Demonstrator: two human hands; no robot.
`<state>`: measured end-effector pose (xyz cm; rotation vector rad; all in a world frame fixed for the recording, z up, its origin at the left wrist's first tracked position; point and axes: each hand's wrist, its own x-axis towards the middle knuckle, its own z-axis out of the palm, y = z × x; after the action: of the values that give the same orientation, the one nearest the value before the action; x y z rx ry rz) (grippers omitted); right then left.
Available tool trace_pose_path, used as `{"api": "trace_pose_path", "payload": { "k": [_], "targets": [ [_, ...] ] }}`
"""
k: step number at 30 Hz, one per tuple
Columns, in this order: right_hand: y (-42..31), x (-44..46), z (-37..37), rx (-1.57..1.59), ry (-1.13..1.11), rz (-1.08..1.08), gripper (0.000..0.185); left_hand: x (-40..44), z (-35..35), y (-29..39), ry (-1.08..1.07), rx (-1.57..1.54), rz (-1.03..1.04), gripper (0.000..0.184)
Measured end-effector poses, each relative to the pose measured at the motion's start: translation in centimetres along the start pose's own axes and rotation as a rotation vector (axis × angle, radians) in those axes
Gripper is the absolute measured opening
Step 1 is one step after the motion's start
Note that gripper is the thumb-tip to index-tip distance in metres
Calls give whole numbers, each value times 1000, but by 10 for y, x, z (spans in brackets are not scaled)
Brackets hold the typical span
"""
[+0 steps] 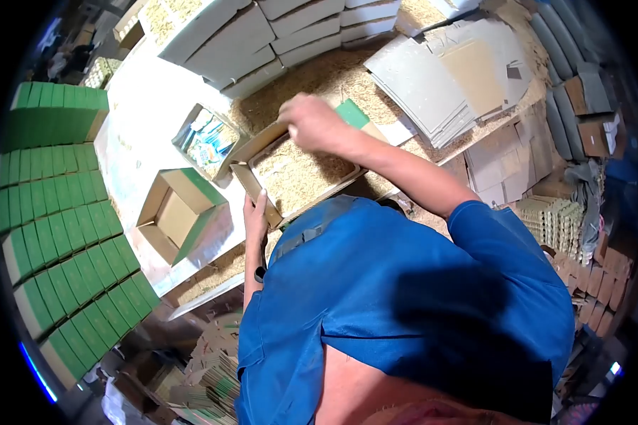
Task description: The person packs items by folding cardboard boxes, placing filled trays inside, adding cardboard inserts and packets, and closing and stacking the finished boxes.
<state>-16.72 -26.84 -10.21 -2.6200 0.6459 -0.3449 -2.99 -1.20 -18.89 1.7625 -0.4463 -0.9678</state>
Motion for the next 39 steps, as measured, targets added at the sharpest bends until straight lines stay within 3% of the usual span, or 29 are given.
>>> {"api": "trace_pose_path", "payload": {
  "k": [1, 2, 3, 4, 5, 7, 8, 12, 18, 19, 21, 22, 24, 25, 26, 28, 29, 32, 34, 36, 38, 39],
  "targets": [
    [6, -6, -11, 187, 165, 85, 24, -4, 2, 12, 3, 2, -5, 46],
    [42, -8, -2, 166, 494, 49, 24, -9, 2, 27, -32, 21, -91, 47],
    [72, -21, -8, 121, 496, 270, 29, -14, -1, 34, -47, 36, -178, 48],
    [100, -40, -19, 113, 383, 434, 41, -12, -6, 24, -62, -68, -193, 54],
    [171, -66, 13, -324, 183, 547, 55, 5, -25, -24, 19, 66, -111, 58],
    [204, -112, 3, -358, 41, 814, 100, -3, -30, 0, 23, -99, -44, 55],
    [221, -133, 4, -459, -11, 886, 111, -1, -38, 5, 69, -59, -26, 48],
    [201, -144, -5, -449, 128, 754, 82, 27, -77, 9, 294, 161, 136, 31],
    [198, -138, -12, -414, 60, 718, 70, 106, -104, 65, 397, 565, 263, 34],
    [198, -139, -13, -422, 62, 717, 70, 125, -106, 66, 431, 604, 328, 37],
    [197, -144, -16, -442, 32, 616, 53, 172, -115, 61, 510, 717, 520, 42],
    [195, -144, -20, -450, 34, 618, 53, 191, -119, 63, 507, 710, 522, 42],
    [190, -145, -28, -368, 66, 646, 37, 225, -124, 66, 725, 848, 497, 40],
    [196, -151, -30, -444, 224, 542, 29, 239, -127, 65, 822, 966, 513, 36],
    [208, -155, -36, -544, 329, 493, 26, 251, -134, 62, 815, 958, 515, 36],
    [223, -162, -66, -584, 495, 481, 25, 261, -144, 71, 575, 956, 171, 28],
    [230, -164, -85, -615, 553, 508, 23, 268, -146, 71, 587, 972, 130, 19],
    [200, -152, -152, -619, 589, 759, 19, 269, -150, 77, 588, 923, 172, 18],
    [180, -142, -178, -399, 745, 534, 20, 266, -151, 80, 642, 890, 225, 19],
    [132, -118, -189, -159, 761, 423, 24, 257, -152, 81, 691, 812, 328, 18],
    [67, -80, -184, 111, 649, 245, 24, 229, -144, 95, 712, 694, 501, 16],
    [49, -64, -179, 154, 466, 178, 25, 215, -136, 103, 664, 547, 536, 16]
  ]
}}
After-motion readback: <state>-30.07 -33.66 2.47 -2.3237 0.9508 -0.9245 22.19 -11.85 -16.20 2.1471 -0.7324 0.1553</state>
